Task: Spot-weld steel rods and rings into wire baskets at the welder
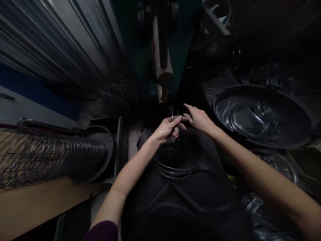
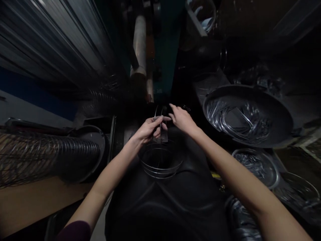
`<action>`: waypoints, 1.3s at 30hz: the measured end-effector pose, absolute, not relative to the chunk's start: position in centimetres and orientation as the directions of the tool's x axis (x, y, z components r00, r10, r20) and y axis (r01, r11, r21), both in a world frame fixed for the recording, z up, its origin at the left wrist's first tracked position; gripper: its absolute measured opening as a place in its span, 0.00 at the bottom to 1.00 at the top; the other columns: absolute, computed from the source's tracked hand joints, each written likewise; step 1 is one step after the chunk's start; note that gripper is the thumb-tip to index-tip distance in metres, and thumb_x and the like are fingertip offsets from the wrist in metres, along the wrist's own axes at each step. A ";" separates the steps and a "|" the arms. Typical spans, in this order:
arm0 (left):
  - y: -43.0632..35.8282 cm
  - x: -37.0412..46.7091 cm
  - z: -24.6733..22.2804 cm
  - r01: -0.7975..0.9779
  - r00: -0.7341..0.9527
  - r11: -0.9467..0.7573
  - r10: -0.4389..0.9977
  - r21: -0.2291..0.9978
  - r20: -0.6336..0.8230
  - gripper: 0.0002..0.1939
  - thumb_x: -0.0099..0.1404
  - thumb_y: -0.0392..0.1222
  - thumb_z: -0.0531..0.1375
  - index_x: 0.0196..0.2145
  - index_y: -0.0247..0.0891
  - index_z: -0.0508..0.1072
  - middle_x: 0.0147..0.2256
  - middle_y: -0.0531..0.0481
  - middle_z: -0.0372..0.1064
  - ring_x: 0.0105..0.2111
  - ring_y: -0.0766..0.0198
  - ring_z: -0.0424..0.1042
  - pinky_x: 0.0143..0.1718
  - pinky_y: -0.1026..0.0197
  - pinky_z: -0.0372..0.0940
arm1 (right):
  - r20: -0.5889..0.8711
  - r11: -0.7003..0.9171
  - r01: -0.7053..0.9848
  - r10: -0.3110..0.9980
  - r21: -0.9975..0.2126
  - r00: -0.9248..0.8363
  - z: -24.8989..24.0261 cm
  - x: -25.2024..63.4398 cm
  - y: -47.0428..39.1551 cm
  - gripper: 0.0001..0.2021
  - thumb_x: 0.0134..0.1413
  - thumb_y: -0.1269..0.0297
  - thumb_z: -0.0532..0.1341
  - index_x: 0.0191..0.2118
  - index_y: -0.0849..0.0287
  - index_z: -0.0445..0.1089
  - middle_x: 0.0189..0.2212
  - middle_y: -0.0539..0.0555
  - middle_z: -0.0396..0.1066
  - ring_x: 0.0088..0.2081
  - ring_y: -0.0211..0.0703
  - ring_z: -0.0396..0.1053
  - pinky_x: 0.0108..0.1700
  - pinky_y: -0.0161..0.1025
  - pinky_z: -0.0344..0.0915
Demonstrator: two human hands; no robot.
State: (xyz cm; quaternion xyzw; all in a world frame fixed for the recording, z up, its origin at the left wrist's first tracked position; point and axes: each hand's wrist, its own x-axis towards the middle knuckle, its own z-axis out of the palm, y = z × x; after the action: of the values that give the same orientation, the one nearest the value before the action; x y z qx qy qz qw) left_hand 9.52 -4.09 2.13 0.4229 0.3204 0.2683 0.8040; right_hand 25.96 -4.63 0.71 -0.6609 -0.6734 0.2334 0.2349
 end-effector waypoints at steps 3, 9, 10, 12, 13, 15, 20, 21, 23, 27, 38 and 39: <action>-3.4 9.6 1.5 -0.145 0.659 0.537 0.679 0.831 -0.324 0.14 0.65 0.44 0.56 0.43 0.32 0.73 0.28 0.50 0.71 0.18 0.77 0.66 0.20 0.73 0.60 | -0.192 -0.095 0.479 0.969 -0.873 -0.158 1.1 25.3 -9.9 0.19 0.56 0.53 0.53 0.47 0.61 0.69 0.40 0.59 0.72 0.43 0.52 0.70 0.44 0.47 0.66; -3.1 10.0 2.1 -0.038 0.741 0.457 0.609 0.888 -0.282 0.19 0.67 0.47 0.52 0.50 0.32 0.68 0.35 0.45 0.72 0.18 0.75 0.65 0.20 0.70 0.62 | -0.466 -0.454 0.108 0.846 -0.884 -0.260 0.9 21.0 -13.1 0.22 0.47 0.44 0.60 0.27 0.63 0.68 0.16 0.51 0.65 0.19 0.37 0.62 0.24 0.35 0.61; -3.4 9.2 2.6 -0.005 0.735 0.394 0.624 0.919 -0.264 0.20 0.67 0.48 0.52 0.51 0.32 0.67 0.36 0.44 0.72 0.18 0.75 0.66 0.22 0.68 0.63 | -0.486 -0.475 0.112 0.826 -0.873 -0.285 1.0 20.6 -12.7 0.22 0.46 0.44 0.62 0.26 0.63 0.67 0.15 0.50 0.64 0.17 0.35 0.60 0.22 0.34 0.59; -4.9 6.7 3.4 0.064 0.697 0.200 0.692 0.978 -0.188 0.22 0.67 0.49 0.52 0.54 0.35 0.65 0.40 0.44 0.71 0.25 0.70 0.71 0.30 0.64 0.67 | -0.498 -0.488 0.114 0.807 -0.865 -0.317 1.5 20.5 -11.9 0.22 0.44 0.45 0.64 0.28 0.63 0.68 0.15 0.50 0.65 0.17 0.33 0.59 0.20 0.32 0.56; -6.1 5.1 3.4 0.113 0.680 0.068 0.722 0.991 -0.127 0.23 0.66 0.49 0.52 0.56 0.37 0.63 0.43 0.43 0.70 0.33 0.65 0.73 0.37 0.61 0.68 | -0.494 -0.488 0.100 0.815 -0.867 -0.304 1.8 20.5 -11.6 0.21 0.43 0.46 0.64 0.29 0.63 0.68 0.17 0.51 0.66 0.17 0.33 0.59 0.19 0.32 0.55; -9.3 1.7 2.0 0.250 0.683 -0.252 0.730 0.935 0.014 0.26 0.65 0.47 0.55 0.59 0.42 0.58 0.51 0.43 0.65 0.49 0.55 0.67 0.50 0.52 0.63 | -0.467 -0.470 0.040 0.858 -0.882 -0.214 2.5 20.6 -11.6 0.21 0.43 0.47 0.65 0.32 0.63 0.68 0.22 0.51 0.69 0.17 0.31 0.59 0.18 0.31 0.54; -15.1 -1.7 -6.0 0.487 0.749 -0.748 0.623 0.451 0.225 0.32 0.58 0.40 0.58 0.59 0.44 0.55 0.50 0.41 0.62 0.52 0.48 0.60 0.55 0.38 0.49 | -0.421 -0.425 -0.011 0.900 -0.905 -0.115 2.8 19.5 -13.1 0.20 0.43 0.51 0.67 0.37 0.59 0.65 0.22 0.47 0.65 0.15 0.29 0.55 0.16 0.30 0.54; -15.0 -1.2 -7.0 0.494 0.724 -0.763 0.626 0.416 0.288 0.32 0.57 0.40 0.57 0.59 0.43 0.56 0.47 0.42 0.64 0.48 0.50 0.62 0.54 0.40 0.52 | -0.410 -0.413 -0.013 0.907 -0.911 -0.091 2.7 19.2 -13.2 0.20 0.42 0.51 0.67 0.37 0.59 0.65 0.19 0.45 0.63 0.14 0.29 0.54 0.15 0.30 0.53; -13.6 0.1 -7.5 0.482 0.698 -0.776 0.621 0.407 0.356 0.35 0.55 0.42 0.58 0.60 0.39 0.53 0.43 0.43 0.65 0.42 0.52 0.64 0.49 0.45 0.56 | -0.373 -0.373 -0.016 0.928 -0.928 -0.018 2.5 18.8 -12.7 0.20 0.41 0.51 0.68 0.34 0.59 0.64 0.17 0.43 0.58 0.14 0.29 0.52 0.14 0.29 0.50; -8.9 1.8 -4.6 0.424 0.615 -0.755 0.645 0.500 0.453 0.39 0.51 0.41 0.57 0.60 0.36 0.49 0.43 0.43 0.65 0.40 0.53 0.64 0.45 0.48 0.58 | -0.305 -0.303 -0.037 0.951 -0.952 0.056 3.1 19.1 -9.5 0.21 0.37 0.51 0.70 0.31 0.59 0.64 0.17 0.44 0.58 0.16 0.29 0.52 0.15 0.29 0.49; -0.7 4.4 -3.3 0.211 0.255 -0.833 0.552 0.512 0.794 0.33 0.46 0.37 0.61 0.49 0.42 0.52 0.40 0.47 0.63 0.38 0.57 0.67 0.40 0.49 0.63 | -0.251 -0.243 -0.145 0.967 -0.959 0.037 4.3 21.0 -0.7 0.21 0.37 0.52 0.68 0.31 0.57 0.59 0.16 0.40 0.51 0.14 0.25 0.42 0.15 0.27 0.40; -0.2 4.5 -3.3 0.218 0.255 -0.828 0.559 0.516 0.789 0.33 0.46 0.37 0.61 0.49 0.42 0.52 0.40 0.47 0.63 0.39 0.56 0.67 0.41 0.49 0.63 | -0.252 -0.244 -0.141 0.967 -0.959 0.039 4.2 21.2 -0.2 0.20 0.37 0.52 0.68 0.30 0.57 0.59 0.16 0.40 0.51 0.15 0.25 0.42 0.15 0.27 0.40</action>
State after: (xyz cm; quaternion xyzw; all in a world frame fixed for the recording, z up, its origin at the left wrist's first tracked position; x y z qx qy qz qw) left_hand 4.50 -0.22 -3.28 0.7772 0.2498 0.5569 0.1530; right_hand 21.18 -0.22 4.19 -0.5378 -0.3838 0.5771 0.4801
